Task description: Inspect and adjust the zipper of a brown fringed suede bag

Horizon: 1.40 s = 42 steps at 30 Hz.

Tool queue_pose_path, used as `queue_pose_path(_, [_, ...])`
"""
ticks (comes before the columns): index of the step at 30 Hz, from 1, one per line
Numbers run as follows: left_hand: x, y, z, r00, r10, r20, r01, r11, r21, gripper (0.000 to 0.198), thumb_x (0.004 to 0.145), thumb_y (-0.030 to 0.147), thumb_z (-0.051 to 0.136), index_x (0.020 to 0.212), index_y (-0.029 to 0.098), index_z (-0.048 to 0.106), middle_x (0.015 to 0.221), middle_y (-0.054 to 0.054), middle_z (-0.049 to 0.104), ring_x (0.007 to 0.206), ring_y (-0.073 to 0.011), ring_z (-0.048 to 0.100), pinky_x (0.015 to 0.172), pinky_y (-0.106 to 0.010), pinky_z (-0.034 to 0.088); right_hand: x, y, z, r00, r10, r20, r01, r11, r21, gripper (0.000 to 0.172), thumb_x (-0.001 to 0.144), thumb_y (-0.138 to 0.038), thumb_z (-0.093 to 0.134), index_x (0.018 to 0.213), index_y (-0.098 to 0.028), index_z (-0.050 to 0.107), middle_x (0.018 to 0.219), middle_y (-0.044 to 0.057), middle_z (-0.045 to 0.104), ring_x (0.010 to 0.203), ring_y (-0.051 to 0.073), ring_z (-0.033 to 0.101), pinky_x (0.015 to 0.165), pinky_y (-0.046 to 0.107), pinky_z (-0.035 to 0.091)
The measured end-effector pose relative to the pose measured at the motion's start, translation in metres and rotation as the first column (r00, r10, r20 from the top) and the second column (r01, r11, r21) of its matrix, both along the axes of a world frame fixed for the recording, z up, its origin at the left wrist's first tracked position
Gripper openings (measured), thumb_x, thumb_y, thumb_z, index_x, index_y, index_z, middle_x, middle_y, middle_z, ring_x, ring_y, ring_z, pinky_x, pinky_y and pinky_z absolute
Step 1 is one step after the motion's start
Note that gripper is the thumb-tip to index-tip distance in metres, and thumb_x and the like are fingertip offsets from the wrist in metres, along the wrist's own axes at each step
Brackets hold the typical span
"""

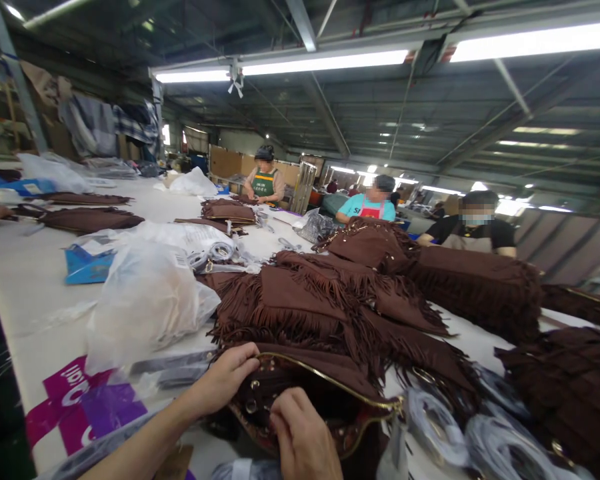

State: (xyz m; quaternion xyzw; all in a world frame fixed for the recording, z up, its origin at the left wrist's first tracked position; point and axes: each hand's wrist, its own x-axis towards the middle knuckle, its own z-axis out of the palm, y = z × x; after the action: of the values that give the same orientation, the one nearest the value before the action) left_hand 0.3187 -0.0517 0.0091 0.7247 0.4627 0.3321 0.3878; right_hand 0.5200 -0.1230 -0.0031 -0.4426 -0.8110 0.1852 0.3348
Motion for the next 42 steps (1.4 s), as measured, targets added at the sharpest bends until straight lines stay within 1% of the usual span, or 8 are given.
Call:
queue_pose_path(8, [0.001, 0.005, -0.009, 0.993, 0.067, 0.096, -0.057, 0.993, -0.099, 0.008, 0.081, 0.023, 0.045, 0.076, 0.021, 0.051, 0.078, 0.002, 0.056, 0.08, -0.0178, 0.051, 0.076, -0.026, 0.041, -0.01, 0.017, -0.033, 0.98, -0.009, -0.201, -0.05, 0.957, -0.286, 0.029, 0.091, -0.045, 0.053, 0.072, -0.022, 0.055, 0.065, -0.004, 0.051, 0.062, 0.015, 0.049, 0.059, 0.022, 0.038])
queue_pose_path(12, [0.003, 0.005, -0.01, 0.989, 0.067, 0.135, -0.048, 0.989, -0.14, 0.007, 0.079, 0.022, 0.047, 0.076, 0.02, 0.053, 0.078, 0.002, 0.056, 0.081, -0.0174, 0.052, 0.076, -0.026, 0.04, -0.004, 0.018, -0.026, 0.939, -0.062, -0.337, -0.062, 0.937, -0.345, 0.042, 0.09, -0.061, 0.052, 0.077, -0.022, 0.06, 0.073, -0.001, 0.059, 0.067, 0.017, 0.052, 0.063, 0.023, 0.041])
queue_pose_path(18, [0.005, 0.007, -0.015, 0.98, 0.08, 0.181, -0.043, 0.98, -0.197, 0.005, 0.077, 0.019, 0.049, 0.074, 0.019, 0.053, 0.074, 0.004, 0.054, 0.078, -0.0161, 0.05, 0.075, -0.025, 0.039, -0.01, 0.008, -0.014, 0.792, 0.005, -0.611, -0.358, 0.814, -0.457, 0.046, 0.08, -0.067, 0.066, 0.074, -0.021, 0.06, 0.094, 0.009, 0.073, 0.094, 0.027, 0.063, 0.086, 0.033, 0.045])
queue_pose_path(21, [0.006, 0.008, -0.02, 0.973, 0.091, 0.21, -0.039, 0.971, -0.237, 0.003, 0.076, 0.019, 0.05, 0.073, 0.019, 0.052, 0.072, 0.005, 0.051, 0.075, -0.0154, 0.048, 0.072, -0.025, 0.038, -0.011, 0.006, -0.013, 0.789, -0.044, -0.612, -0.29, 0.853, -0.435, 0.042, 0.084, -0.064, 0.064, 0.079, -0.022, 0.064, 0.1, 0.01, 0.072, 0.086, 0.024, 0.063, 0.078, 0.03, 0.047])
queue_pose_path(25, [0.009, 0.009, -0.029, 0.957, 0.135, 0.255, -0.05, 0.949, -0.312, 0.004, 0.075, 0.023, 0.049, 0.075, 0.019, 0.051, 0.069, 0.005, 0.048, 0.069, -0.0144, 0.045, 0.065, -0.024, 0.037, -0.001, 0.011, -0.015, 0.963, 0.013, -0.27, -0.114, 0.925, -0.364, 0.028, 0.091, -0.044, 0.057, 0.076, -0.021, 0.064, 0.068, -0.001, 0.06, 0.063, 0.016, 0.053, 0.058, 0.022, 0.04])
queue_pose_path(30, [0.011, 0.011, -0.034, 0.943, 0.166, 0.287, -0.051, 0.928, -0.368, 0.011, 0.074, 0.03, 0.053, 0.074, 0.02, 0.049, 0.066, 0.006, 0.044, 0.064, -0.0131, 0.041, 0.061, -0.024, 0.034, 0.001, 0.013, -0.023, 1.0, -0.016, -0.002, 0.016, 0.977, -0.214, 0.022, 0.088, -0.026, 0.053, 0.068, -0.02, 0.06, 0.063, -0.003, 0.057, 0.06, 0.015, 0.054, 0.057, 0.022, 0.037])
queue_pose_path(39, [0.014, 0.006, -0.028, 0.941, 0.126, 0.315, -0.016, 0.943, -0.332, 0.002, 0.074, 0.017, 0.05, 0.073, 0.019, 0.05, 0.067, 0.005, 0.046, 0.065, -0.0128, 0.042, 0.062, -0.024, 0.034, -0.024, 0.016, -0.036, 0.98, -0.147, -0.131, 0.129, 0.983, -0.133, 0.029, 0.091, -0.034, 0.051, 0.067, -0.02, 0.059, 0.06, -0.003, 0.056, 0.057, 0.015, 0.054, 0.055, 0.023, 0.038])
queue_pose_path(42, [0.015, 0.003, -0.022, 0.926, 0.085, 0.367, 0.03, 0.954, -0.297, 0.019, 0.072, 0.012, 0.048, 0.088, 0.018, 0.055, 0.074, 0.005, 0.053, 0.072, -0.0135, 0.05, 0.068, -0.024, 0.039, -0.023, 0.016, -0.043, 0.962, -0.16, -0.223, 0.132, 0.982, -0.137, 0.029, 0.092, -0.039, 0.054, 0.071, -0.02, 0.059, 0.06, -0.003, 0.058, 0.057, 0.015, 0.055, 0.054, 0.021, 0.041])
